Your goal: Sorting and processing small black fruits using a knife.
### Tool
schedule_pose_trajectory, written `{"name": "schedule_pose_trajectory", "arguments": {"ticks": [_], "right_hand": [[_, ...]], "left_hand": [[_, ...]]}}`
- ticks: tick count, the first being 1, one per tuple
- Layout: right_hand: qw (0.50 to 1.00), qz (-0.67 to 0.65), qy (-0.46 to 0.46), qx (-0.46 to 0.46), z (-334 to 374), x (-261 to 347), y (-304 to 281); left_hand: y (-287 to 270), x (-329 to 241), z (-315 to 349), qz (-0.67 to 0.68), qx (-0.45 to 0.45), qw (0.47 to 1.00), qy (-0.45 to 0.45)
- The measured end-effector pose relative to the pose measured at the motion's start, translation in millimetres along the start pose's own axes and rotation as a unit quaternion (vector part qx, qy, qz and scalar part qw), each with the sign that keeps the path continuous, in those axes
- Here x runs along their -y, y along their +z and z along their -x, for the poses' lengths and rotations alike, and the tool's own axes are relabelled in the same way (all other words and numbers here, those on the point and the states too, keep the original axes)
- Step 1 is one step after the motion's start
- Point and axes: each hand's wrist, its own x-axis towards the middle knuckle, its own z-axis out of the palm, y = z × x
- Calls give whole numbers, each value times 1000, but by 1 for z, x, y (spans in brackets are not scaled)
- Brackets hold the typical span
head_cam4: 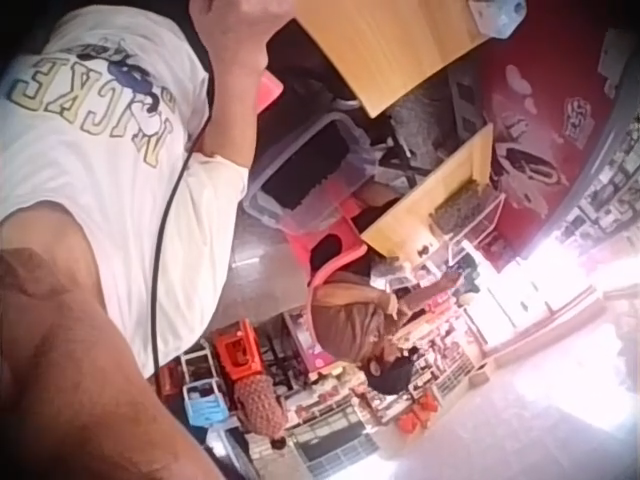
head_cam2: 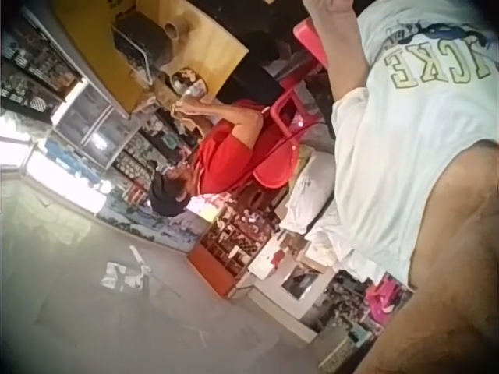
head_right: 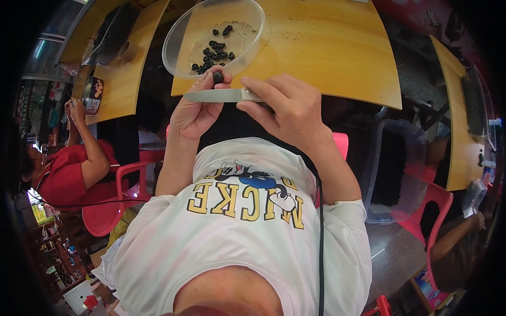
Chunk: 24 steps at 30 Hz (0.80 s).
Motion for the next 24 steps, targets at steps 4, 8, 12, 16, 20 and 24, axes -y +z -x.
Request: {"name": "schedule_pose_trajectory", "arguments": {"ticks": [4, 8, 12, 16, 20, 24], "right_hand": [[1000, 21, -10, 9, 0, 1, 2], [999, 34, -18, -5, 0, -1, 4], [999, 50, -21, -5, 1, -1, 6], [998, 56, -19, -1, 3, -2, 7], [998, 60, -15, 0, 3, -3, 7], [998, 66, -9, 5, 3, -4, 7]], "left_hand": [[-5, 4, -1, -13, 25, 1000, -6], [-8, 5, 0, 8, 46, 999, -26], [-6, 7, 3, 7, 29, 999, -26], [-4, 8, 4, 7, 32, 999, -29], [-6, 8, 3, 5, 39, 999, -26], [-13, 8, 2, 3, 50, 999, -13]]}}
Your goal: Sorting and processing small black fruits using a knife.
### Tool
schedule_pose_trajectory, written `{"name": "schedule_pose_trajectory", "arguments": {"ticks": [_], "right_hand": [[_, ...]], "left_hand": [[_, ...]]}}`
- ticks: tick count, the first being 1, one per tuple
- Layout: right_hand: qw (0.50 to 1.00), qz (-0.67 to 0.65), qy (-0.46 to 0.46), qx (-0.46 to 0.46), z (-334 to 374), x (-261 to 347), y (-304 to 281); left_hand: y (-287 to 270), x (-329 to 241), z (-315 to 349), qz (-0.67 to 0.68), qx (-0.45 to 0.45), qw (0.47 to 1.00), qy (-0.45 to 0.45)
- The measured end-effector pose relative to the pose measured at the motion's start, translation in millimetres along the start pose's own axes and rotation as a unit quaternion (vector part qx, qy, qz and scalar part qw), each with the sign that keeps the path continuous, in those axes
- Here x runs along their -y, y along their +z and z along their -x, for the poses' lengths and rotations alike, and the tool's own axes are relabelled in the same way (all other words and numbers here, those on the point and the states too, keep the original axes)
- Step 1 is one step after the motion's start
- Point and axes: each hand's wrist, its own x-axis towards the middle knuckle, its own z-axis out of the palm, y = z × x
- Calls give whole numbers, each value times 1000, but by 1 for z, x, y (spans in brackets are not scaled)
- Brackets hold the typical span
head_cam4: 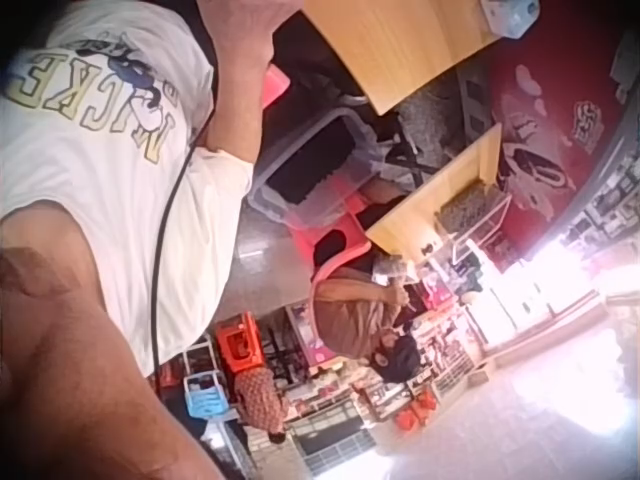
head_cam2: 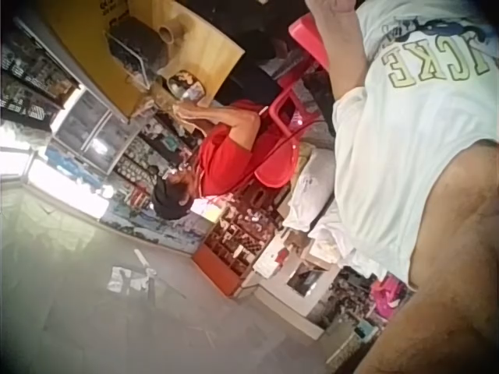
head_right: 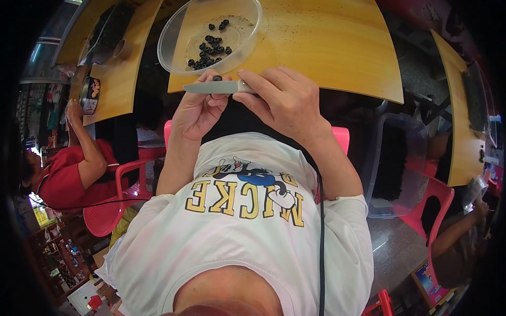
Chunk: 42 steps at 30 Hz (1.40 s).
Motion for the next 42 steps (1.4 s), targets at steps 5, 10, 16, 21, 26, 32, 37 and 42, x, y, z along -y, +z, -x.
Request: {"name": "schedule_pose_trajectory", "arguments": {"ticks": [5, 10, 16, 21, 26, 32, 37, 42], "right_hand": [[1000, -10, -2, 10, 1, -2, -1], [999, 44, 20, 19, 1, -13, -3], [964, -128, 217, -81, 6, -27, -4], [961, -114, 243, -72, 6, -33, 2], [953, -125, 267, -70, 8, -39, 4], [952, -121, 276, -56, 8, -40, 5], [946, -135, 286, -65, 10, -41, 6], [944, -139, 292, -69, 11, -40, 4]], "left_hand": [[-3, 2, 1, -48, 36, 997, 47], [-1, 0, 6, -49, 42, 996, 59], [-1, -5, 3, 9, 23, 998, 52], [-3, -1, 6, 88, 31, 996, -3], [-2, 0, 6, 90, 42, 995, -16], [2, 2, 8, 40, 37, 998, -7], [1, 0, 13, 6, 75, 997, -18], [1, -2, 12, 45, 100, 994, -26]]}}
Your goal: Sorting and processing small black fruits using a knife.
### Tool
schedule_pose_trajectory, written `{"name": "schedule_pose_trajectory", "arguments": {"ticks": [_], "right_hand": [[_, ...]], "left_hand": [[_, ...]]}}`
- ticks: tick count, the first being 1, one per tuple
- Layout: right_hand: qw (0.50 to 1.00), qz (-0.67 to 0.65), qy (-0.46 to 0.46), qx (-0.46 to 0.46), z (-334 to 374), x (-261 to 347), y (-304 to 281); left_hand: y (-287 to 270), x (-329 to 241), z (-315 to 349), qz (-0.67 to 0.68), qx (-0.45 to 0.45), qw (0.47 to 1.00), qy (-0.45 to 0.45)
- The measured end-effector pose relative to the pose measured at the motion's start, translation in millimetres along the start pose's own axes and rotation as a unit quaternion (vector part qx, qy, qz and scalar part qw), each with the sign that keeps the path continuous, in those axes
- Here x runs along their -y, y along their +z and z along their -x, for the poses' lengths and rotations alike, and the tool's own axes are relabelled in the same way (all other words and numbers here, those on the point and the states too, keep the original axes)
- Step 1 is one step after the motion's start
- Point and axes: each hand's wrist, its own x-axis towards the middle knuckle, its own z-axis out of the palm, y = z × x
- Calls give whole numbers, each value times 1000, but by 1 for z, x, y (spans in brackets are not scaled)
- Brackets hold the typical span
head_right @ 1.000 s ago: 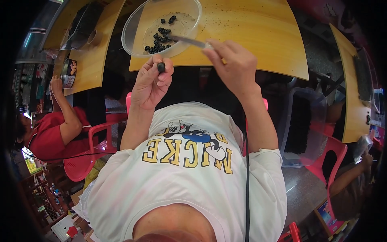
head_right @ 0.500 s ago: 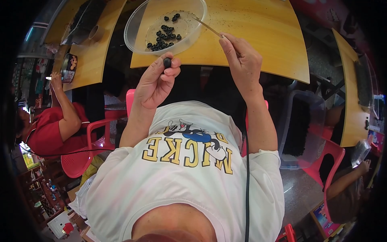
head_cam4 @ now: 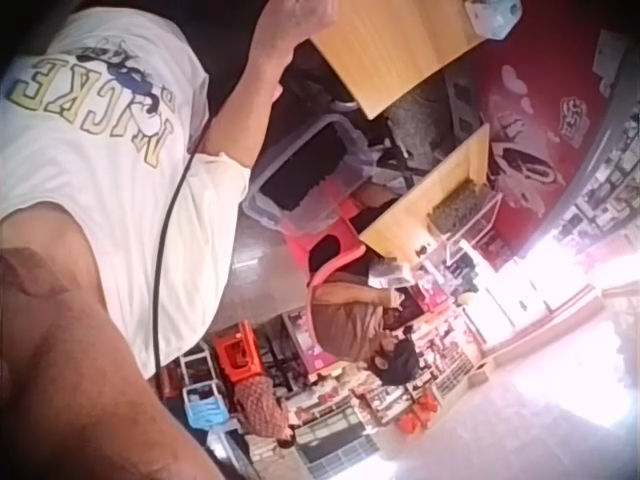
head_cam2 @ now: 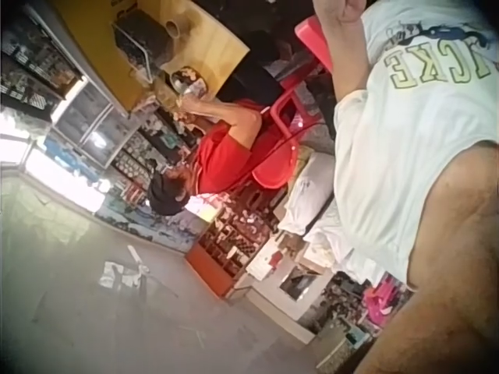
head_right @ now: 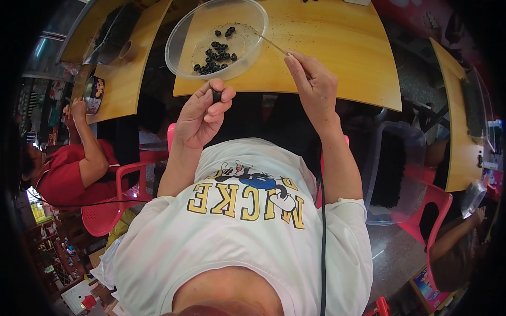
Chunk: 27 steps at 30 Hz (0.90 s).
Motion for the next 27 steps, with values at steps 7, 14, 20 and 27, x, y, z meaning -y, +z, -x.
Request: {"name": "schedule_pose_trajectory", "arguments": {"ticks": [7, 14, 20, 27], "right_hand": [[1000, -3, 7, 18, -2, 0, 2], [1000, -2, 10, 14, -4, -5, -2], [1000, 8, -1, 15, -2, -1, -4], [1000, 0, 10, -4, -3, -2, -6]], "left_hand": [[4, -6, -4, -20, -15, 1000, 5], [6, -86, -55, 6, -138, 989, 46], [-18, -198, -175, -119, -170, 960, 191], [34, -212, -274, -261, -361, 882, 152]]}}
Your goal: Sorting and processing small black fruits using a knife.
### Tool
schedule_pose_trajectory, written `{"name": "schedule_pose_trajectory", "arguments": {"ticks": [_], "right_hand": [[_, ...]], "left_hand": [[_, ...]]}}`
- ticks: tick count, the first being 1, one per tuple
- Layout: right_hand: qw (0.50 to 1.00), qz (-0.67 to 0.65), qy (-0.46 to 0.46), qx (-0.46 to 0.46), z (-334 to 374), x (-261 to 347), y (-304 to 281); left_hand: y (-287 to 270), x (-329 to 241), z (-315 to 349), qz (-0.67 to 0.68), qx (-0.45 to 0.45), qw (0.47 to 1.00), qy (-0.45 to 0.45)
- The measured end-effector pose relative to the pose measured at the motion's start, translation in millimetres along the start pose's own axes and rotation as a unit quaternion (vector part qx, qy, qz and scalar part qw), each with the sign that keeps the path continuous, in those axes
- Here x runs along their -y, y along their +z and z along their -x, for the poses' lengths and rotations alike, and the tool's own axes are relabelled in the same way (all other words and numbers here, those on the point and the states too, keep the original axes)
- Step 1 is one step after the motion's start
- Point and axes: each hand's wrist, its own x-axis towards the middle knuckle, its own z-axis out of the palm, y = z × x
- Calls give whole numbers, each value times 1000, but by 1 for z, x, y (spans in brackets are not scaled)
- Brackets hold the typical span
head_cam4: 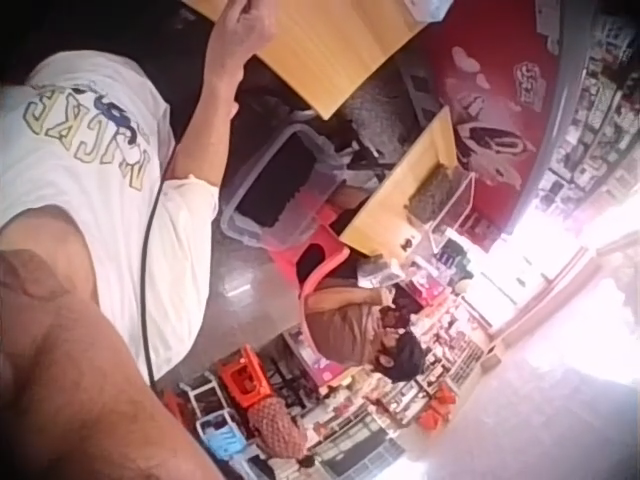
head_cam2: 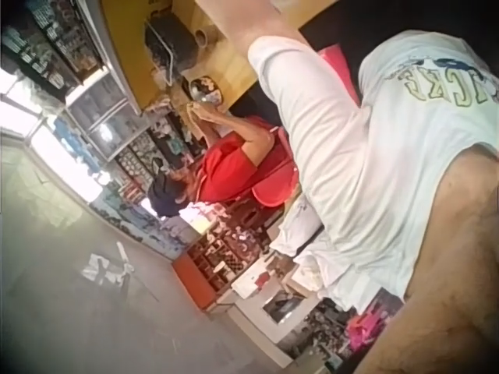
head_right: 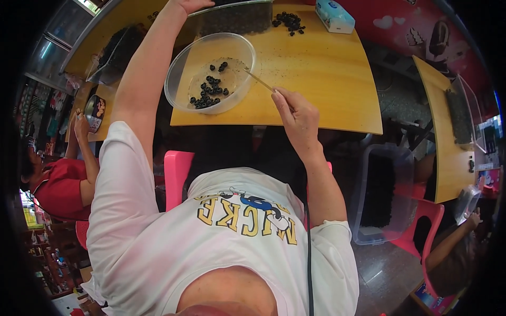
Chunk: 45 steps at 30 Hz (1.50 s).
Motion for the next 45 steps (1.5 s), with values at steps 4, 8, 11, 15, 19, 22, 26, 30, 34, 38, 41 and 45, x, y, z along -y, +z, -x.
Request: {"name": "schedule_pose_trajectory", "arguments": {"ticks": [4, 8, 11, 15, 19, 22, 26, 30, 34, 38, 41, 45], "right_hand": [[1000, -9, 6, -10, -5, -1, -1], [1000, -17, 19, -16, -8, -8, -6], [1000, -19, 21, -6, -7, -5, -2], [1000, -6, -7, -4, -4, -5, 1], [1000, 1, -17, -5, -3, -4, -1], [1000, 1, -6, -11, -4, -3, -4], [999, -27, 28, -10, -5, 0, -7], [991, -118, 60, 5, -2, 6, -6], [988, -136, 53, 50, 6, 26, -4], [990, -70, -42, 112, 13, 43, -5], [960, 45, -253, 110, 15, 48, 0], [944, 71, -314, 69, 16, 44, 7]], "left_hand": [[-44, 26, -4, -267, 133, 935, 190], [-65, 72, 54, -661, 233, 693, 170], [-89, 108, 56, -725, 191, 632, 197], [-105, 125, 39, -761, 221, 554, 256], [-103, 123, 40, -736, 204, 594, 252], [-87, 105, 74, -651, 182, 704, 218], [-83, 102, 143, -193, 262, 945, -17], [-96, 128, 200, -29, 266, 961, -75], [-113, 157, 230, 83, 285, 951, -88], [-120, 172, 245, 188, 304, 925, -132], [-122, 175, 249, 170, 254, 945, -118], [-124, 174, 247, 174, 283, 937, -111]]}}
